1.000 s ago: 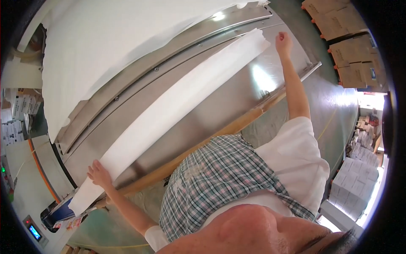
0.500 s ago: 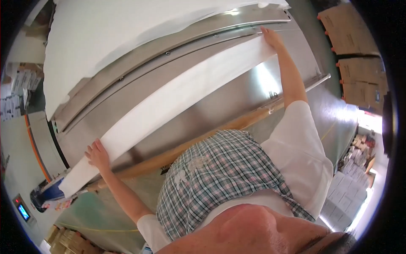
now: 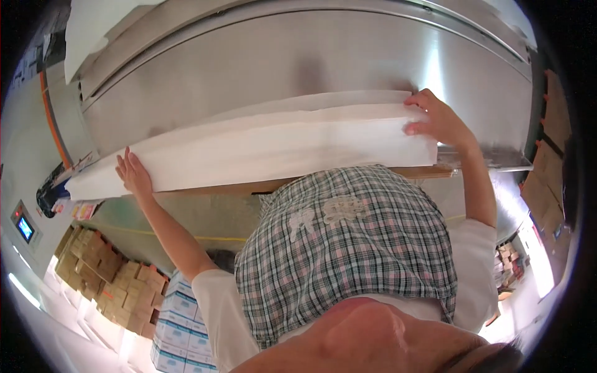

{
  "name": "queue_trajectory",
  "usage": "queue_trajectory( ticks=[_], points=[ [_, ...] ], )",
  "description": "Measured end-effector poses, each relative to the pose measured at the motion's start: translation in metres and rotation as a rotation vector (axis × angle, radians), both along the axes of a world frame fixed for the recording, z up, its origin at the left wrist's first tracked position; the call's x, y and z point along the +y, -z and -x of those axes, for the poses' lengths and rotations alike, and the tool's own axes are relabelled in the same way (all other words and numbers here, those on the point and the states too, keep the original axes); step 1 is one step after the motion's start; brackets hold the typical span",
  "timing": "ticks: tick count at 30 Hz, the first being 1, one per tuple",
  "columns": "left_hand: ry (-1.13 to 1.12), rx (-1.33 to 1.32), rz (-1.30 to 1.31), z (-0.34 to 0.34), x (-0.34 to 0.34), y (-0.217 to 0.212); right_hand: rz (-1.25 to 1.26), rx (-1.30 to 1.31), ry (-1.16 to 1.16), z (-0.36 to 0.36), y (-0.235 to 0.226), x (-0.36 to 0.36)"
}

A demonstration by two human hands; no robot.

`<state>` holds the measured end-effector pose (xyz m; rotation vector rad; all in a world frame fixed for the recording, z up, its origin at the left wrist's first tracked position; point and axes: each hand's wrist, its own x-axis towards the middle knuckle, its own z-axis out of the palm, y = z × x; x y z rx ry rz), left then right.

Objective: Taking large stacks of white paper from a pile and arranging them on a metal sorting or machine surface.

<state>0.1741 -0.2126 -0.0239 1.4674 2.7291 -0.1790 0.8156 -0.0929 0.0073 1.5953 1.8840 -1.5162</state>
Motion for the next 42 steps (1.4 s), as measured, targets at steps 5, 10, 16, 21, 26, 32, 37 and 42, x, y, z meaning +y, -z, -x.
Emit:
queue_trajectory(
  ticks=[5, 10, 16, 21, 26, 32, 37, 42],
  points=[
    [0.02, 0.041, 0.006, -0.014, 0.0, -0.009, -0.098, 0.282, -0.309, 0.058, 0.008, 0.035],
    [0.171, 0.012, -0.091, 0.0, -0.001, -0.008, -0.124, 0.285, -0.451, 0.117, 0.044, 0.031],
    [0.235, -0.652, -0.414, -0.152, 0.065, -0.057, -0.102, 0.181, -0.467, 0.115, 0.044, 0.024],
    [0.847, -1.204, 0.248, -0.272, 0.107, -0.037, -0.104, 0.096, -0.529, 0.114, 0.029, 0.021],
    [1.031, -0.751, 0.634, -0.289, 0.123, -0.009, -0.415, 0.306, -0.571, 0.1, 0.023, 0.011],
    [1.128, -0.579, 0.583, -0.283, 0.115, -0.01, 0.071, 0.258, -0.439, 0.086, 0.011, 0.017],
    [0.992, -0.811, 0.579, -0.268, 0.119, -0.003, 0.337, 0.191, -0.397, 0.044, 0.025, 0.032],
    [0.562, -1.19, 0.691, -0.252, 0.125, 0.024, 0.46, 0.283, -0.076, -0.04, 0.032, 0.042]
  ],
)
